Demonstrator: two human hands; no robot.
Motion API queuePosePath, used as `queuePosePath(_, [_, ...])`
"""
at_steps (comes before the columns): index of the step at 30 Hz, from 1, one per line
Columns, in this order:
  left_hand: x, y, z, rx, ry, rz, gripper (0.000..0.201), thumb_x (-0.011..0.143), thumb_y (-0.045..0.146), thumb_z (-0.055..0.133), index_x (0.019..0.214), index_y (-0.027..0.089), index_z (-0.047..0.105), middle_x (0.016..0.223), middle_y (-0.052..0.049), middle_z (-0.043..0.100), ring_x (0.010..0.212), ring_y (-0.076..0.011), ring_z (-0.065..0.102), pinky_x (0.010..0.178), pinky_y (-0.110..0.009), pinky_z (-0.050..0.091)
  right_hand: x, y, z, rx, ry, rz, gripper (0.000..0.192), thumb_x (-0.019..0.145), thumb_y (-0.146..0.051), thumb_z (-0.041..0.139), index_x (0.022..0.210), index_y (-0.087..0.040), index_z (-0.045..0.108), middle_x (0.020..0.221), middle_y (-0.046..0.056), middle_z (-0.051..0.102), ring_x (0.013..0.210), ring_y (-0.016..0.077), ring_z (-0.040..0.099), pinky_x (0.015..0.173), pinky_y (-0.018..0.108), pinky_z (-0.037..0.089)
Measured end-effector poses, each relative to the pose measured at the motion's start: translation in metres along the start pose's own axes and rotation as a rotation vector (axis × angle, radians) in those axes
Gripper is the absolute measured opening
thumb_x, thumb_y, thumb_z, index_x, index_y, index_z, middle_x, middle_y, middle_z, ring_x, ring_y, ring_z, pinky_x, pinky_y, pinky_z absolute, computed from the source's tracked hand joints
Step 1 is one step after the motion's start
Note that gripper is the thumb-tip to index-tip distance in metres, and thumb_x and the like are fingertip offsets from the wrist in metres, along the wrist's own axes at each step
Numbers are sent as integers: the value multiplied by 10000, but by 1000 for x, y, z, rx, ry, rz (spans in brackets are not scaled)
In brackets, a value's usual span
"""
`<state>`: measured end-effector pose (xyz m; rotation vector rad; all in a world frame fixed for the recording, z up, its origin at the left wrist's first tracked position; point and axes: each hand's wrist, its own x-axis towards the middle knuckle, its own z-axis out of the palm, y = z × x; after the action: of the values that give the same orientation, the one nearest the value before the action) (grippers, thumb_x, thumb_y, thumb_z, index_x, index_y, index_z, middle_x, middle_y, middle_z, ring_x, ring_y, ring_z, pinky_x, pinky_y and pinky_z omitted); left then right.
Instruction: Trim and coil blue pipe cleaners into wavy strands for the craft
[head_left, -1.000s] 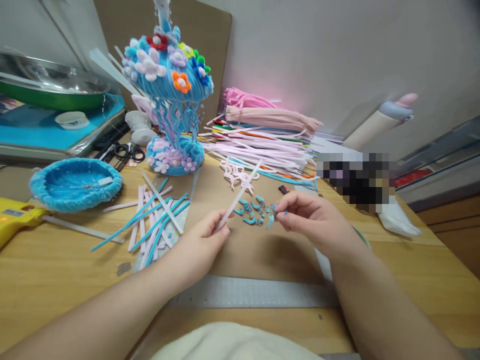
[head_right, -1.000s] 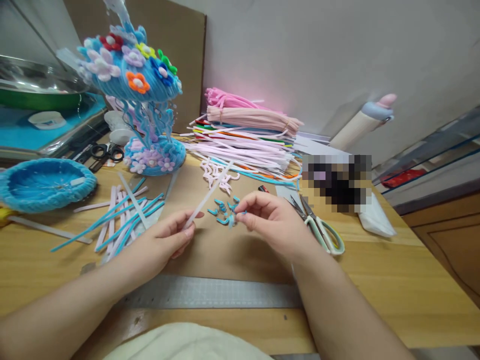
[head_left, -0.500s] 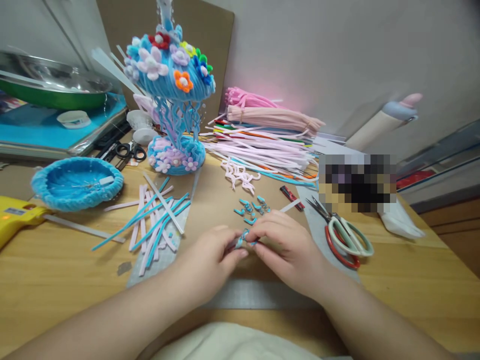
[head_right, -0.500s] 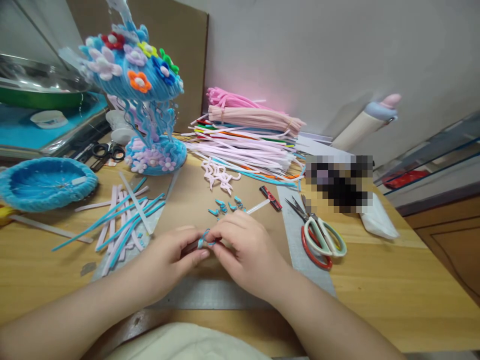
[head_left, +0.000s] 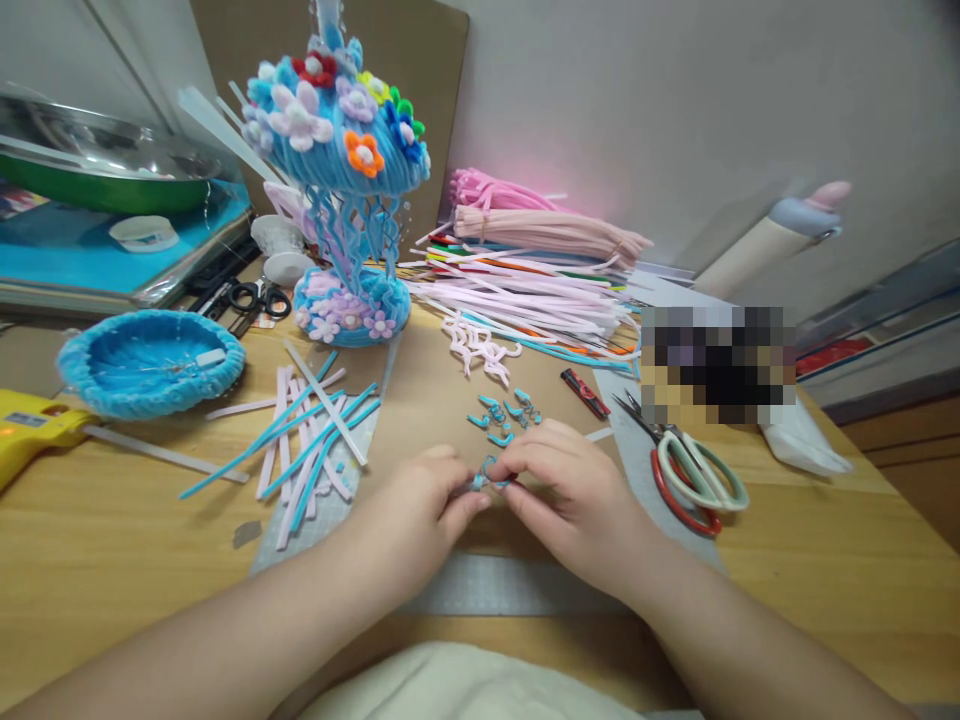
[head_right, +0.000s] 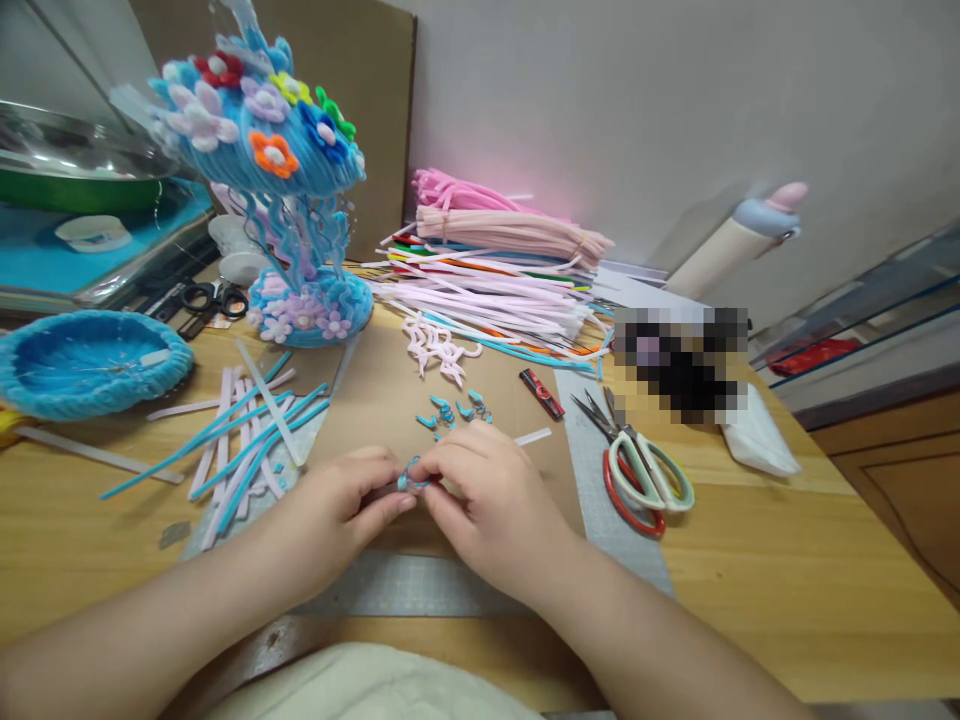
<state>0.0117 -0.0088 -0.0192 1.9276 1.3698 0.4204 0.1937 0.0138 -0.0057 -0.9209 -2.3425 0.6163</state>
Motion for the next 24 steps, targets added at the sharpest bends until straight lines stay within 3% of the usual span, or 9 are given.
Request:
queuePosePath(7, [2,1,-4,62,-40,16,262,886,236,469,641,168,536,676,-4,518,670,-148,502,614,-253,346,0,3,-5,-87,-28,-4,128,836,-80,521,861,-179,597,830,45,653,806,178,522,724,315,375])
queuePosePath(11, [0,2,-9,43,-117,83,268,880,220,486,619,163,518,671,8,515,644,-127,491,602,-242,330,3,14,-23,-149,-199,-49,123,882,-146,514,887,-195,627,897,54,656,870,186,540,788,346,349])
queuePosePath(14, [-3,3,-13,-7,-190,113,270,883,248,489,627,169,522,674,16,528,652,-122,499,595,-234,327,6,22,-32,117,-397,11,83,878,-241,562,868,-187,623,892,44,651,883,170,562,839,340,369])
queuePosePath(17, [-5,3,-16,-3,-236,88,293,881,279,488,609,173,505,642,23,511,630,-121,495,578,-233,321,6,24,-27,535,-538,200,202,864,-352,574,811,-159,601,832,34,629,796,148,569,743,293,421])
queuePosePath(21, [-6,0,-19,94,-218,90,237,877,228,471,660,170,549,672,1,530,646,-135,516,591,-240,336,4,20,-7,898,-500,528,334,782,-398,667,650,-164,468,707,-1,587,666,120,557,614,249,409])
queuePosePath(24, [-6,-3,-25,125,-236,179,223,891,200,449,706,172,571,718,-12,555,678,-139,533,610,-237,347,4,20,-1,999,-449,618,353,751,-376,708,640,-164,449,672,-15,586,630,105,557,610,242,408])
